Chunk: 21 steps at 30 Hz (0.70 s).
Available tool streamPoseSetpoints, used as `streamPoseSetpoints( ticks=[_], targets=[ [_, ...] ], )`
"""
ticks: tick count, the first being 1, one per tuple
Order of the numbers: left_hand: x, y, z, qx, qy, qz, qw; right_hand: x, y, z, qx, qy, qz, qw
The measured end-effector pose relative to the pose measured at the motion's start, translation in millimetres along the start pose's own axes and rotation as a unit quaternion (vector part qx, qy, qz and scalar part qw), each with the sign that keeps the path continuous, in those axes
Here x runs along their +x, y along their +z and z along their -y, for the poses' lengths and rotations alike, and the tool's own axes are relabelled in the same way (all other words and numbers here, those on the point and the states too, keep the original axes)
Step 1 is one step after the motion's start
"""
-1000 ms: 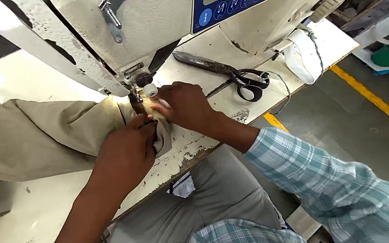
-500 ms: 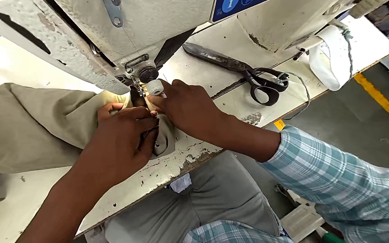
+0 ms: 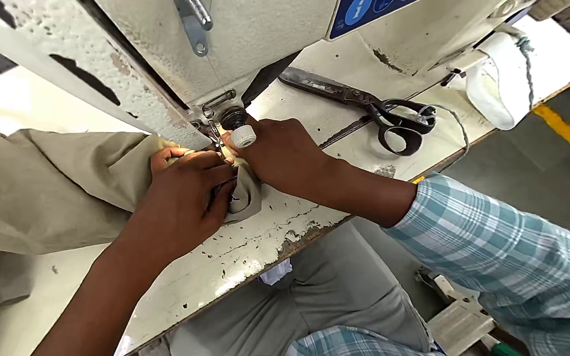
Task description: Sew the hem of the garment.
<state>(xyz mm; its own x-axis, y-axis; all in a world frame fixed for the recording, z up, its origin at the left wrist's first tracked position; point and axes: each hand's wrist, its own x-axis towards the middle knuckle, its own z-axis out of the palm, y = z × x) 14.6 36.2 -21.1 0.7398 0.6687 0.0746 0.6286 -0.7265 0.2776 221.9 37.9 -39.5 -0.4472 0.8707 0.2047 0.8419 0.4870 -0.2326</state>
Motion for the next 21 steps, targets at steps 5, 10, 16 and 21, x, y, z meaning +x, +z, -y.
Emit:
streamPoseSetpoints(
  ticks=[5, 10, 16, 21],
  targets=[
    [5.1, 0.1, 12.1, 0.003, 0.010, -0.023, 1.000, 7.9, 5.6, -3.7, 0.027, -0.004, -0.062, 0.998],
    [6.1, 7.5, 18.3, 0.014, 0.002, -0.057, 0.998, 14.5, -1.4, -6.0, 0.070, 0.006, -0.029, 0.997],
    [-20.4, 0.3, -12.4, 0.119, 0.021, -0.148, 0.982, -1.7, 14.4, -19.7, 0.154, -0.038, -0.112, 0.981],
    [-26.0, -8.2, 8.8, 0.118, 0.070, -0.070, 0.988, -41.9, 18.1, -19.0, 0.300, -0.121, -0.068, 0.944]
  ],
)
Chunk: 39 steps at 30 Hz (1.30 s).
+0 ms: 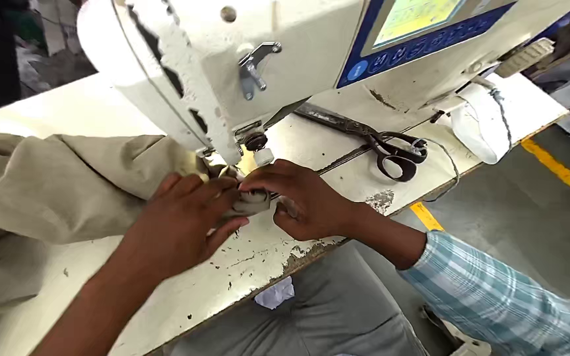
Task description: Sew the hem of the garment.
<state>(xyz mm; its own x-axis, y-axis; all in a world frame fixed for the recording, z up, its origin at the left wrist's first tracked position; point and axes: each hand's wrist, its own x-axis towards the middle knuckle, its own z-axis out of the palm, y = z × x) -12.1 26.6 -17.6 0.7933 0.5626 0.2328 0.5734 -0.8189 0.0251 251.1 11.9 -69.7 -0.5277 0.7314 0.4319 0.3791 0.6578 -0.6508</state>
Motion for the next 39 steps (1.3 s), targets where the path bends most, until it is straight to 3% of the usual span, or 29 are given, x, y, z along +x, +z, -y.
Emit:
streamPoseSetpoints(
  ticks=[2, 4, 7, 9, 13, 16, 18, 21, 23, 25, 27, 29, 32, 34, 37, 39],
  targets=[
    [10.2, -9.1, 15.8, 0.024, -0.020, 0.071, 0.997, -0.4, 0.1, -1.7, -0.038, 0.024, 0.028, 0.999],
    [17.9, -18.2, 7.5, 0.054, -0.031, 0.085, 0.994, 2.9, -0.9, -2.0, -0.051, 0.039, 0.049, 0.997],
    [17.3, -15.4, -77.5, 0.050, 0.026, -0.016, 0.998, 8.2, 2.6, -1.7, -0.033, 0.019, 0.082, 0.996],
    [9.4, -12.7, -95.7, -0.018, 0.031, -0.011, 0.999, 3.3, 6.5, -0.8, -0.035, -0.019, 0.082, 0.996],
    [-16.2, -61.8, 12.3, -0.137, -0.073, 0.073, 0.985, -12.7, 8.1, 5.9, 0.005, 0.016, 0.033, 0.999],
    [-37.7, -95.8, 89.8, -0.046, -0.210, 0.211, 0.954, -16.2, 7.8, 7.2, 0.046, 0.049, 0.012, 0.998],
    [-56.3, -89.2, 111.3, 0.036, -0.213, 0.247, 0.945, -17.8, 7.1, 11.2, 0.039, 0.065, 0.019, 0.997],
    [-56.8, -104.9, 78.6, 0.155, -0.130, 0.139, 0.969, -25.1, 10.8, 14.0, -0.014, 0.062, 0.012, 0.998],
    [-54.8, -124.4, 49.4, 0.207, -0.147, 0.031, 0.967, -27.8, 11.3, 16.3, -0.051, 0.061, 0.037, 0.996],
    [-61.3, -98.3, 38.9, 0.266, -0.137, -0.039, 0.953, -27.3, 12.9, 19.2, -0.074, 0.069, 0.064, 0.993],
    [-67.9, -54.9, 45.7, 0.237, -0.132, 0.023, 0.962, -26.0, 13.9, 20.1, -0.081, 0.061, 0.073, 0.992],
    [-61.2, -44.6, 42.4, 0.138, -0.203, 0.090, 0.965, -27.7, 14.4, 19.5, -0.087, 0.054, 0.068, 0.992],
    [-29.9, -72.6, -18.6, 0.050, -0.199, 0.029, 0.978, -28.7, 15.4, 18.5, -0.093, 0.055, 0.051, 0.993],
    [-2.6, -58.9, -71.4, -0.015, -0.161, -0.019, 0.987, -29.2, 17.1, 19.8, -0.097, 0.048, 0.044, 0.993],
    [31.7, -14.2, -80.6, 0.029, -0.186, 0.001, 0.982, -30.4, 18.8, 18.5, -0.097, 0.032, 0.035, 0.994],
    [42.0, -9.9, -68.8, 0.071, -0.240, 0.080, 0.965, -31.9, 19.2, 19.2, -0.098, 0.036, 0.039, 0.994]
  ],
)
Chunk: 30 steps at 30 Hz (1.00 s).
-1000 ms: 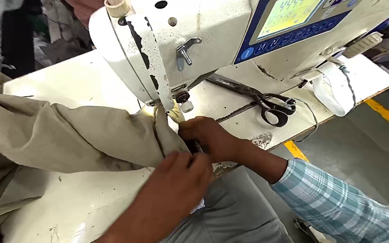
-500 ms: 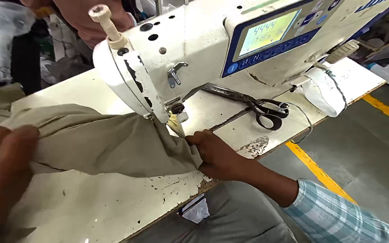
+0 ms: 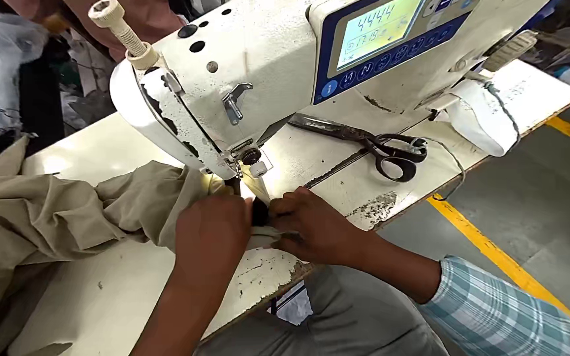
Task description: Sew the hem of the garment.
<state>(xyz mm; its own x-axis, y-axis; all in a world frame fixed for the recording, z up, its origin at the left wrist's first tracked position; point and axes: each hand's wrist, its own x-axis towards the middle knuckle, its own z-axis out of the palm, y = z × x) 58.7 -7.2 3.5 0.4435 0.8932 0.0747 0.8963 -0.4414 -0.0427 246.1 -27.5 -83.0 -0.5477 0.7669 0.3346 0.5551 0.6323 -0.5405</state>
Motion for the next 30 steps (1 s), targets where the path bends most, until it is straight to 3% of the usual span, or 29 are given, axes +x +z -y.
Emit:
streamPoseSetpoints(
  ticks=[3, 6, 11, 13, 17, 19, 24, 30],
  targets=[
    [-6.8, -6.4, -11.4, 0.013, 0.016, 0.074, 0.997, 0.8, 0.3, -0.2, 0.015, 0.015, -0.003, 1.000],
    [-0.8, -18.7, 10.7, 0.001, -0.007, 0.105, 0.994, 2.4, -0.2, -0.7, 0.026, 0.017, -0.007, 0.999],
    [1.7, -3.8, 15.8, -0.043, 0.037, 0.015, 0.998, 2.3, -2.7, -2.0, 0.047, 0.017, -0.009, 0.999],
    [0.7, 3.8, 11.9, -0.083, 0.028, 0.019, 0.996, -1.0, -5.1, -1.5, 0.072, 0.019, -0.013, 0.997],
    [1.5, 9.9, 9.9, -0.113, 0.007, 0.040, 0.993, -1.9, -20.2, 16.3, 0.190, 0.151, -0.098, 0.965],
    [1.9, 7.7, 7.7, -0.139, 0.003, 0.049, 0.989, 9.4, -25.4, 24.1, 0.134, 0.209, -0.127, 0.960],
    [6.3, 9.3, 3.4, -0.214, -0.025, 0.073, 0.974, 45.9, -27.6, 25.9, -0.092, 0.251, -0.010, 0.963],
    [-0.8, 26.8, 9.4, -0.229, -0.041, 0.007, 0.972, 44.6, -31.8, 0.6, -0.057, 0.251, 0.005, 0.966]
  ],
)
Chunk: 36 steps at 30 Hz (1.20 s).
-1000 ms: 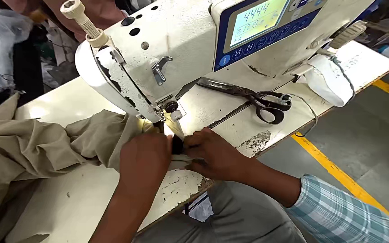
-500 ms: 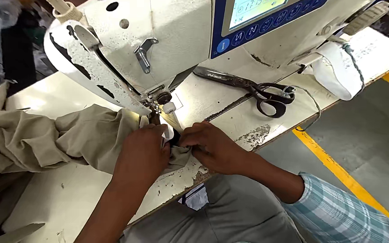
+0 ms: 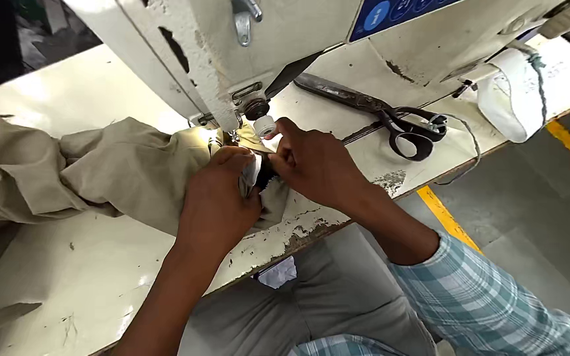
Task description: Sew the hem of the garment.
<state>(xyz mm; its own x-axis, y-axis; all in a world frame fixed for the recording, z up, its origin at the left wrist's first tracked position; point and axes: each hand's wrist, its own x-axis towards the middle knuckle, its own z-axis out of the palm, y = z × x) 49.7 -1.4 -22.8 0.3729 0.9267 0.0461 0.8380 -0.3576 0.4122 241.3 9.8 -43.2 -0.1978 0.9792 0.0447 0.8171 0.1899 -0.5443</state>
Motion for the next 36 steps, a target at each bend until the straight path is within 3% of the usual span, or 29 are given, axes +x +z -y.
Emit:
streamPoseSetpoints(
  ticks=[5, 9, 13, 19, 24, 28, 36],
  targets=[
    [4.1, 3.5, -3.4, 0.022, 0.048, 0.015, 0.998, -3.4, 2.1, 7.7, 0.047, -0.070, -0.052, 0.995],
    [10.2, -4.3, -0.4, 0.034, 0.053, 0.065, 0.996, -19.5, -8.2, 4.7, -0.015, -0.138, -0.105, 0.985],
    [13.9, -14.3, 1.7, 0.008, 0.046, 0.101, 0.994, -40.6, -18.4, -4.6, -0.078, -0.291, 0.015, 0.954],
    [25.2, -27.5, -4.2, 0.000, 0.026, 0.160, 0.987, -15.1, -14.8, -6.9, -0.121, -0.388, 0.022, 0.914],
    [26.7, -21.9, -2.2, -0.012, 0.040, 0.137, 0.990, -11.0, 3.5, -19.9, -0.020, -0.346, 0.008, 0.938],
    [20.0, -15.4, -2.7, 0.009, 0.057, 0.099, 0.993, -20.6, 7.7, -15.4, -0.031, -0.314, 0.013, 0.949],
    [14.5, -6.2, -17.3, 0.065, 0.038, 0.077, 0.994, -35.3, 30.5, -8.9, 0.068, -0.248, -0.051, 0.965]
  ],
)
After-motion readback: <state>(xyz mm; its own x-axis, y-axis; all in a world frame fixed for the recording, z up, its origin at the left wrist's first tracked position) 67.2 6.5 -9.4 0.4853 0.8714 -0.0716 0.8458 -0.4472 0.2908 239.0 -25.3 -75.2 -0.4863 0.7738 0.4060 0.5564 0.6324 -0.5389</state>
